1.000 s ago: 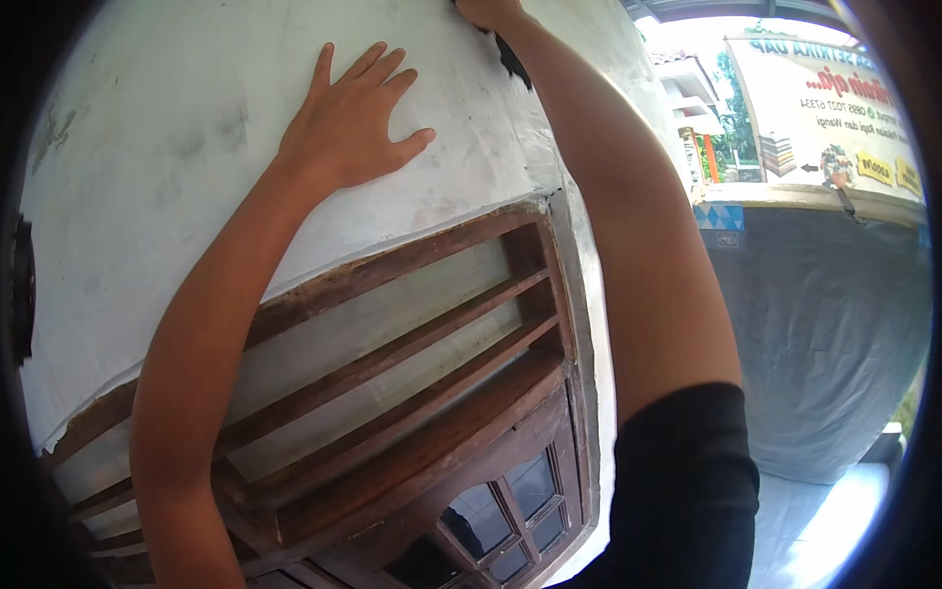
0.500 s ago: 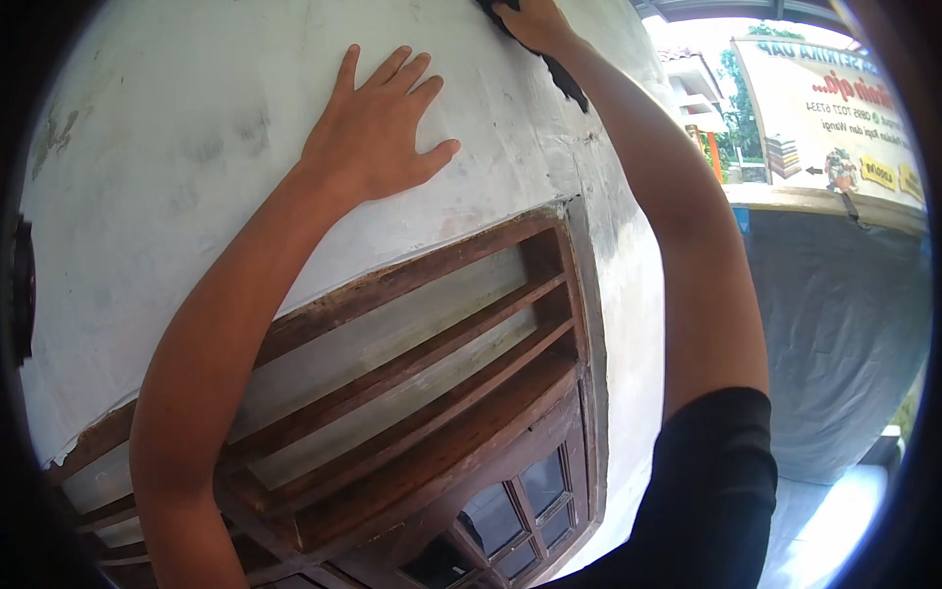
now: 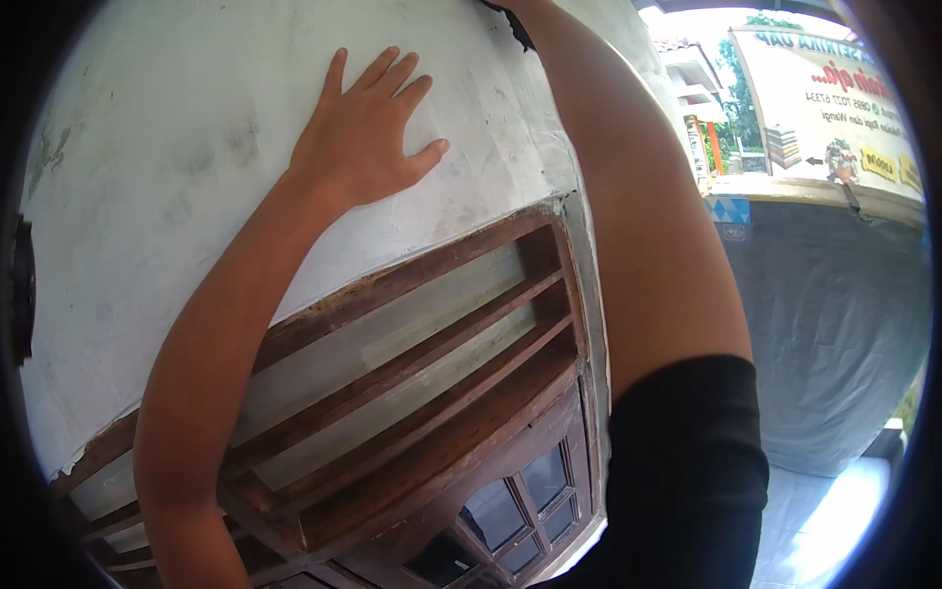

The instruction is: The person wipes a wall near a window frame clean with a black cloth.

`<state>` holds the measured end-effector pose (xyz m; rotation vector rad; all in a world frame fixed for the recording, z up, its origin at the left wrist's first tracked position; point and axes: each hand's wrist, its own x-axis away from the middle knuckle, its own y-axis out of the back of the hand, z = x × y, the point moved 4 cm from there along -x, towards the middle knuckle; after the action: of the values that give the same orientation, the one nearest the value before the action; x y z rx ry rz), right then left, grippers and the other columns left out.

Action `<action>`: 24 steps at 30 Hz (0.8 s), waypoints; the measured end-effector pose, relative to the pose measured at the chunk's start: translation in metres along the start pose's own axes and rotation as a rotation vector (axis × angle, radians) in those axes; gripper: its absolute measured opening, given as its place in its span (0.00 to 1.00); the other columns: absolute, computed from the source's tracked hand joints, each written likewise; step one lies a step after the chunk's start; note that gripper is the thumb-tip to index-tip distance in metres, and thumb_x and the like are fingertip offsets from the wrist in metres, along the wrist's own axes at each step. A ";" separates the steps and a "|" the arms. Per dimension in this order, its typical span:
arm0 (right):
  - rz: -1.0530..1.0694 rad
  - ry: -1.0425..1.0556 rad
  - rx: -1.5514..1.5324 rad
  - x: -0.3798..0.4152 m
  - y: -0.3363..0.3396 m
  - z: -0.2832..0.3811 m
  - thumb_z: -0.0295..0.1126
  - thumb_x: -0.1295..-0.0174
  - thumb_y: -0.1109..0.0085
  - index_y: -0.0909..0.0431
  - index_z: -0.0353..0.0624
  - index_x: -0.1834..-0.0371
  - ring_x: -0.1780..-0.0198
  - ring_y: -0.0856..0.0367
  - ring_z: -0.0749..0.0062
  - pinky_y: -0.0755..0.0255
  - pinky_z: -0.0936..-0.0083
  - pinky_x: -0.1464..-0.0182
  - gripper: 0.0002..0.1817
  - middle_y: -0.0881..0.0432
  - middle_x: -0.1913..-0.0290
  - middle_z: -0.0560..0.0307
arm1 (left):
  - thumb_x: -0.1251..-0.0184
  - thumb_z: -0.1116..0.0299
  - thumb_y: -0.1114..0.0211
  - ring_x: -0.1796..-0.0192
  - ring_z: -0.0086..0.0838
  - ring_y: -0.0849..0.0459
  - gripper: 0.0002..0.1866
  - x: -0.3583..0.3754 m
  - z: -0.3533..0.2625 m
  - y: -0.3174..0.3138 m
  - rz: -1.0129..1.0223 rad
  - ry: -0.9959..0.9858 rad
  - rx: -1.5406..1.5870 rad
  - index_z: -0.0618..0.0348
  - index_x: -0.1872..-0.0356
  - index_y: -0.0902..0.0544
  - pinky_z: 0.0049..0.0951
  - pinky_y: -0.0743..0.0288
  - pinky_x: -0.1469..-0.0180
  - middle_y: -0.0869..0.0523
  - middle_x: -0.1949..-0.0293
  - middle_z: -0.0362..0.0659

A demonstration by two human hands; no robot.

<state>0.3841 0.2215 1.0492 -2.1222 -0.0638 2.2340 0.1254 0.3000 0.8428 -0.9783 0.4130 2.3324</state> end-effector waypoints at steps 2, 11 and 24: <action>-0.004 -0.022 0.013 -0.013 -0.004 -0.002 0.39 0.25 0.45 0.41 0.47 0.21 0.34 0.22 0.35 0.26 0.45 0.33 0.32 0.21 0.35 0.30 | 0.28 0.43 0.39 0.16 0.34 0.41 0.35 0.000 0.001 -0.002 0.000 -0.006 -0.001 0.55 0.27 0.24 0.56 0.59 0.14 0.31 0.21 0.45; -0.043 0.041 0.066 0.041 0.004 -0.023 0.42 0.28 0.40 0.38 0.44 0.25 0.41 0.17 0.33 0.24 0.46 0.38 0.32 0.16 0.43 0.28 | 0.28 0.44 0.39 0.16 0.33 0.41 0.35 0.001 -0.001 0.001 -0.013 -0.011 -0.018 0.54 0.26 0.25 0.55 0.59 0.14 0.32 0.20 0.44; 0.000 0.133 0.137 0.185 0.025 -0.040 0.42 0.29 0.38 0.36 0.48 0.27 0.45 0.15 0.32 0.22 0.49 0.41 0.30 0.13 0.48 0.30 | 0.27 0.42 0.40 0.16 0.29 0.41 0.35 0.004 -0.004 0.000 0.020 0.066 -0.081 0.48 0.25 0.25 0.52 0.61 0.13 0.33 0.19 0.39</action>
<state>0.4140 0.2095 0.8614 -2.1894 0.0929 2.0270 0.1259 0.2996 0.8372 -1.0967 0.3586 2.3558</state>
